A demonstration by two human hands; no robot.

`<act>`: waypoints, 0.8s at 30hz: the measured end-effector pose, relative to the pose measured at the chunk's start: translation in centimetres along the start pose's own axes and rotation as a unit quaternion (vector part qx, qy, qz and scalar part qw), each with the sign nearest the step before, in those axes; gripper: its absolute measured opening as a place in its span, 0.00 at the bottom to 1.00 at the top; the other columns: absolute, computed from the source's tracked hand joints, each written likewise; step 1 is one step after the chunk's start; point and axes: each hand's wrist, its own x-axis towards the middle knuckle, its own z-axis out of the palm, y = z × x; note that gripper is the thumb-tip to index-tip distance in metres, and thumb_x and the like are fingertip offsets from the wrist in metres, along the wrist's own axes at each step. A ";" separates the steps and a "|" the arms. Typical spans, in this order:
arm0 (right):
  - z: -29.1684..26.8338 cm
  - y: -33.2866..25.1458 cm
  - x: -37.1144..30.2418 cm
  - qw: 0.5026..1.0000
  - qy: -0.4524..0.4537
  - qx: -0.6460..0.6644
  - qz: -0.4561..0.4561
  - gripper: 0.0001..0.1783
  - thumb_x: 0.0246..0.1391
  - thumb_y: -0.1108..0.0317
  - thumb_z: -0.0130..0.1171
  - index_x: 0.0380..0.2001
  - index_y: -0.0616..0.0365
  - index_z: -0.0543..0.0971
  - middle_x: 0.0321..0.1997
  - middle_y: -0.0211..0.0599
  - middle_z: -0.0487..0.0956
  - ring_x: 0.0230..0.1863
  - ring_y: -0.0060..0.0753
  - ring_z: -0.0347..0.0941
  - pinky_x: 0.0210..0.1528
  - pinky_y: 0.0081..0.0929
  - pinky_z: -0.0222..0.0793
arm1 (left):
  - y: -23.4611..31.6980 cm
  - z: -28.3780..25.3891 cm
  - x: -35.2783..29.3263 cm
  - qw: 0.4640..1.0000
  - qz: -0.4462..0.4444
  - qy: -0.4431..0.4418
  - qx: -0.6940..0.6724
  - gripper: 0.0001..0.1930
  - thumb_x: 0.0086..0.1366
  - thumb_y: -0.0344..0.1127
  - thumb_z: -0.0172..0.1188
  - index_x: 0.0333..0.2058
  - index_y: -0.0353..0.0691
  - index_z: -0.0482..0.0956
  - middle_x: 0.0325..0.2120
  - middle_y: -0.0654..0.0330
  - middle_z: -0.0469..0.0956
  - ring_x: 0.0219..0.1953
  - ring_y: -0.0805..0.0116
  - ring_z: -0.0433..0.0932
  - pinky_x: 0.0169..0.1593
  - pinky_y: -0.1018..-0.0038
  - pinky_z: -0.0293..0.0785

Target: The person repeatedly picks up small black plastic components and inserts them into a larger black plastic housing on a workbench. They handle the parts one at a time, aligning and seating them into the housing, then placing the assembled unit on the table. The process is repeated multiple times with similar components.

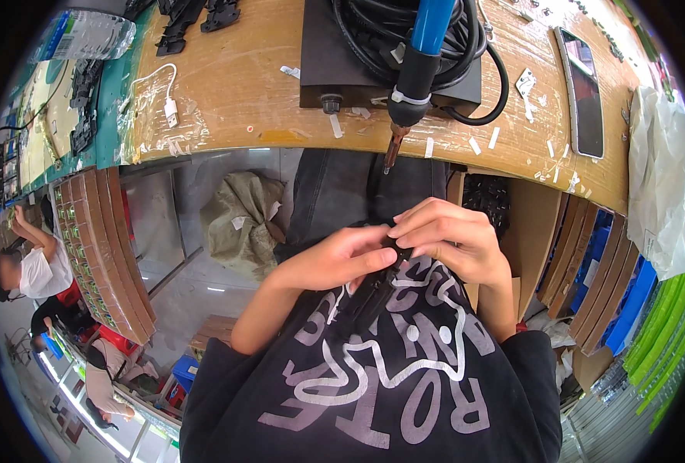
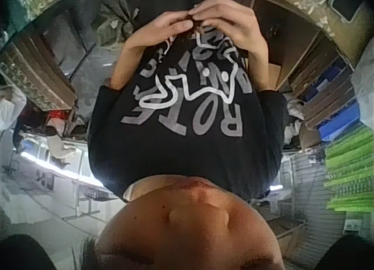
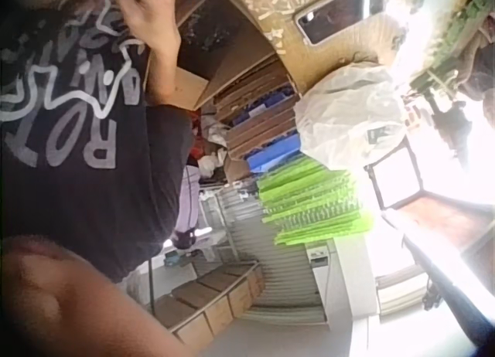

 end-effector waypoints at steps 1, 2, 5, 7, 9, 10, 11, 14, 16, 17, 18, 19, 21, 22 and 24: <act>0.1 0.2 -0.2 1.000 0.003 0.015 0.007 0.08 0.36 0.80 0.57 0.26 0.65 0.75 0.31 0.41 0.75 0.33 0.35 0.71 0.33 0.25 0.67 | -1.0 0.2 0.2 0.997 0.007 -0.016 -0.074 0.15 0.60 0.40 0.47 0.41 0.36 0.67 0.28 0.66 0.71 0.26 0.83 0.67 0.25 0.85 0.65; 0.2 0.5 -0.3 0.999 0.005 0.030 0.014 0.08 0.36 0.80 0.57 0.27 0.65 0.75 0.32 0.41 0.75 0.34 0.35 0.71 0.34 0.25 0.67 | -1.5 0.6 0.3 0.988 0.013 -0.031 -0.148 0.15 0.60 0.40 0.47 0.41 0.36 0.67 0.29 0.66 0.71 0.27 0.84 0.67 0.26 0.85 0.66; -0.1 1.5 -0.7 0.999 0.025 0.023 0.031 0.08 0.38 0.79 0.56 0.27 0.64 0.76 0.34 0.40 0.75 0.35 0.34 0.71 0.36 0.25 0.67 | -2.2 0.6 0.5 0.945 0.019 -0.057 -0.321 0.15 0.58 0.35 0.46 0.43 0.35 0.66 0.34 0.64 0.71 0.32 0.84 0.67 0.32 0.87 0.64; 0.3 1.8 -0.7 0.996 0.062 0.025 0.062 0.07 0.38 0.79 0.56 0.26 0.64 0.76 0.34 0.40 0.75 0.36 0.34 0.71 0.37 0.24 0.67 | -1.5 1.0 0.8 0.955 0.012 0.005 -0.297 0.14 0.53 0.36 0.47 0.36 0.33 0.68 0.28 0.60 0.71 0.27 0.78 0.69 0.31 0.84 0.66; 0.9 2.6 -0.5 0.992 0.103 0.008 0.073 0.08 0.42 0.77 0.55 0.30 0.65 0.74 0.33 0.41 0.75 0.35 0.31 0.72 0.37 0.23 0.67 | -1.0 1.9 1.6 0.963 0.069 0.141 -0.219 0.13 0.54 0.35 0.47 0.36 0.34 0.68 0.29 0.60 0.71 0.26 0.79 0.69 0.29 0.84 0.66; 1.4 2.5 -0.4 0.978 0.146 0.060 0.133 0.09 0.43 0.77 0.55 0.32 0.65 0.73 0.32 0.41 0.75 0.34 0.30 0.72 0.37 0.22 0.67 | -0.9 2.0 1.7 0.957 0.098 0.209 -0.178 0.13 0.54 0.35 0.47 0.36 0.34 0.68 0.30 0.61 0.71 0.26 0.79 0.69 0.29 0.84 0.66; 2.1 2.2 -0.3 0.957 0.187 0.112 0.192 0.10 0.44 0.77 0.54 0.34 0.65 0.71 0.31 0.40 0.75 0.33 0.29 0.72 0.36 0.21 0.67 | -1.4 1.6 1.9 0.957 0.132 0.229 -0.120 0.11 0.55 0.31 0.45 0.36 0.33 0.67 0.31 0.62 0.71 0.28 0.80 0.70 0.30 0.84 0.67; 2.0 2.0 -0.5 0.921 0.163 0.205 0.288 0.15 0.47 0.75 0.53 0.39 0.65 0.66 0.26 0.37 0.74 0.25 0.24 0.72 0.30 0.19 0.68 | -1.1 1.1 1.9 0.942 0.174 0.285 -0.034 0.09 0.56 0.27 0.44 0.36 0.33 0.67 0.31 0.62 0.71 0.31 0.80 0.70 0.34 0.84 0.67; 2.0 1.4 -0.7 0.895 0.106 0.294 0.319 0.14 0.46 0.75 0.54 0.38 0.65 0.66 0.24 0.36 0.73 0.23 0.24 0.72 0.27 0.20 0.68 | -0.5 1.1 1.8 0.936 0.186 0.297 -0.016 0.08 0.56 0.24 0.43 0.36 0.33 0.67 0.31 0.62 0.71 0.32 0.79 0.70 0.36 0.83 0.67; 2.3 0.9 -0.4 0.899 0.096 0.271 0.329 0.14 0.46 0.76 0.54 0.37 0.64 0.66 0.21 0.33 0.72 0.20 0.23 0.71 0.23 0.20 0.68 | -0.3 1.0 1.8 0.932 0.191 0.308 0.007 0.08 0.56 0.24 0.44 0.36 0.33 0.67 0.31 0.62 0.71 0.32 0.79 0.70 0.36 0.83 0.67; 2.5 0.6 -0.4 0.900 0.098 0.271 0.327 0.14 0.46 0.76 0.54 0.37 0.64 0.65 0.21 0.33 0.72 0.20 0.23 0.70 0.23 0.20 0.68 | 0.0 1.1 1.8 0.927 0.195 0.319 0.029 0.08 0.57 0.25 0.44 0.36 0.33 0.67 0.31 0.62 0.71 0.32 0.80 0.70 0.36 0.83 0.67; 2.7 0.4 -0.3 0.900 0.099 0.271 0.325 0.14 0.45 0.76 0.54 0.37 0.64 0.65 0.20 0.32 0.71 0.20 0.23 0.70 0.22 0.19 0.68 | 0.1 1.1 1.8 0.928 0.195 0.317 0.029 0.08 0.56 0.24 0.44 0.36 0.32 0.67 0.31 0.62 0.71 0.32 0.80 0.70 0.36 0.84 0.67; 3.0 0.0 -0.2 0.898 0.111 0.279 0.322 0.14 0.45 0.77 0.54 0.36 0.64 0.65 0.20 0.30 0.70 0.20 0.21 0.70 0.21 0.18 0.68 | 0.3 1.2 1.7 0.929 0.195 0.313 0.030 0.08 0.56 0.24 0.44 0.36 0.32 0.67 0.32 0.62 0.71 0.32 0.80 0.69 0.36 0.84 0.67; 3.1 0.0 -0.2 0.899 0.113 0.279 0.317 0.14 0.45 0.77 0.54 0.36 0.64 0.65 0.20 0.31 0.70 0.20 0.21 0.69 0.21 0.18 0.68 | 0.4 1.3 1.7 0.930 0.195 0.311 0.029 0.08 0.56 0.24 0.44 0.36 0.32 0.67 0.32 0.62 0.70 0.32 0.80 0.69 0.36 0.83 0.67; 3.1 -0.1 -0.3 0.902 0.118 0.279 0.308 0.14 0.45 0.77 0.55 0.36 0.65 0.65 0.20 0.31 0.70 0.19 0.21 0.69 0.21 0.18 0.68 | 0.7 1.5 1.6 0.931 0.193 0.309 0.028 0.09 0.56 0.24 0.44 0.36 0.31 0.67 0.32 0.62 0.70 0.32 0.79 0.69 0.36 0.83 0.67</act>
